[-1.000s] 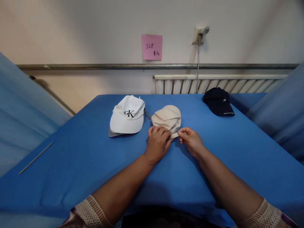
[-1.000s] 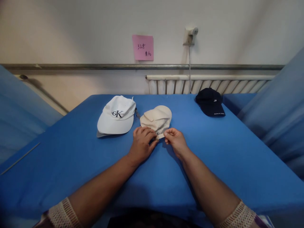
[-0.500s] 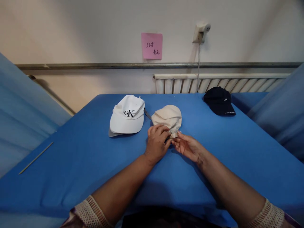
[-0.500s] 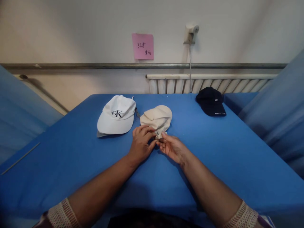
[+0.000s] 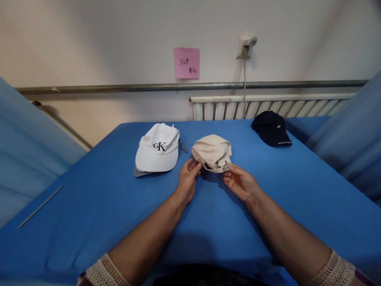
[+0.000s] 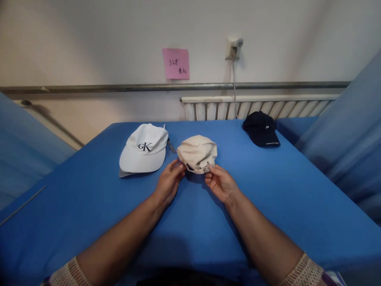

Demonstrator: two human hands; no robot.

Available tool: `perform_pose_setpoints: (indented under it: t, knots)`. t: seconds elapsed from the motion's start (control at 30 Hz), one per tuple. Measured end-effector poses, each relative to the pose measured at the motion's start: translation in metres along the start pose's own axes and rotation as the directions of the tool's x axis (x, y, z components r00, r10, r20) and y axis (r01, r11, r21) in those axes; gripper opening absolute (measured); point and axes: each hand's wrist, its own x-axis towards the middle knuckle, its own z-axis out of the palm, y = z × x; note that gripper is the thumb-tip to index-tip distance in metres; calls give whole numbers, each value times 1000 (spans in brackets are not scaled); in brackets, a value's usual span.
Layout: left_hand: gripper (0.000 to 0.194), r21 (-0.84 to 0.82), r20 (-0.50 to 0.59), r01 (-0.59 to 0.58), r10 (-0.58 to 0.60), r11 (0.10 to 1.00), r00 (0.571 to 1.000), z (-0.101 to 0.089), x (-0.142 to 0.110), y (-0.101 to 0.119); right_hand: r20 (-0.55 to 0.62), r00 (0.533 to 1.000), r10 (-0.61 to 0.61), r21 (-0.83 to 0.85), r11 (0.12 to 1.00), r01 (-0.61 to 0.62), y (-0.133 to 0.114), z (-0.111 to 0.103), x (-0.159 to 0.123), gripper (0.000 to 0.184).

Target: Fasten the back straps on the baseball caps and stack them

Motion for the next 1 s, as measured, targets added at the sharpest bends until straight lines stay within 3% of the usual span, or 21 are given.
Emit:
perform_pose_setpoints:
  t: [0.1, 0.23, 0.3, 0.43, 0.53, 0.67, 0.73, 0.77, 0.83, 0.87, 0.93, 1.0]
  knots:
    - [16, -299, 171, 322, -282, 898, 944, 0, 1, 2, -1, 1000, 24, -15, 1000, -24, 4, 3, -1, 22]
    - [10, -459, 340, 514, -392, 725, 855, -1, -2, 9, 7, 1000, 11, -46, 999, -10, 7, 5, -1, 23]
    - [10, -480, 365, 538, -399, 693, 841, -2, -3, 13, 16, 1000, -23, -23, 999, 23, 6, 5, -1, 22]
    - [10, -524, 352, 468, -319, 712, 880, 1, -7, 18, 74, 993, -89, 13, 996, 88, 5, 5, 0, 18]
    - [9, -539, 369, 458, -291, 707, 883, 2, -8, 18, 102, 989, -103, 42, 994, 99, 4, 6, -1, 15]
    - [10, -431, 298, 435, -331, 791, 896, -3, -5, 12, 93, 983, -156, 14, 988, 155, -2, 4, 1, 12]
    - [9, -315, 146, 359, -329, 879, 933, -7, -1, 9, 78, 978, -192, -15, 981, 193, -5, 3, 2, 16]
    - [11, -234, 32, 272, -272, 933, 962, -9, 0, 8, 71, 976, -205, -27, 978, 207, -6, 3, 3, 18]
    - [20, 16, -168, 7, -4, 1000, 986, -13, 2, 9, 63, 975, -212, -54, 975, 216, -6, 3, 4, 22]
    - [25, 173, -199, -138, 172, 975, 965, -13, 1, 11, 64, 976, -207, -69, 975, 211, -5, 3, 4, 25]
    - [34, 446, -94, -378, 462, 811, 882, -13, -1, 17, 78, 980, -183, -102, 976, 190, -1, 5, 2, 28]
    - [42, 604, 91, -522, 599, 602, 796, -10, -5, 23, 101, 983, -152, -154, 974, 166, 5, 7, 0, 32]
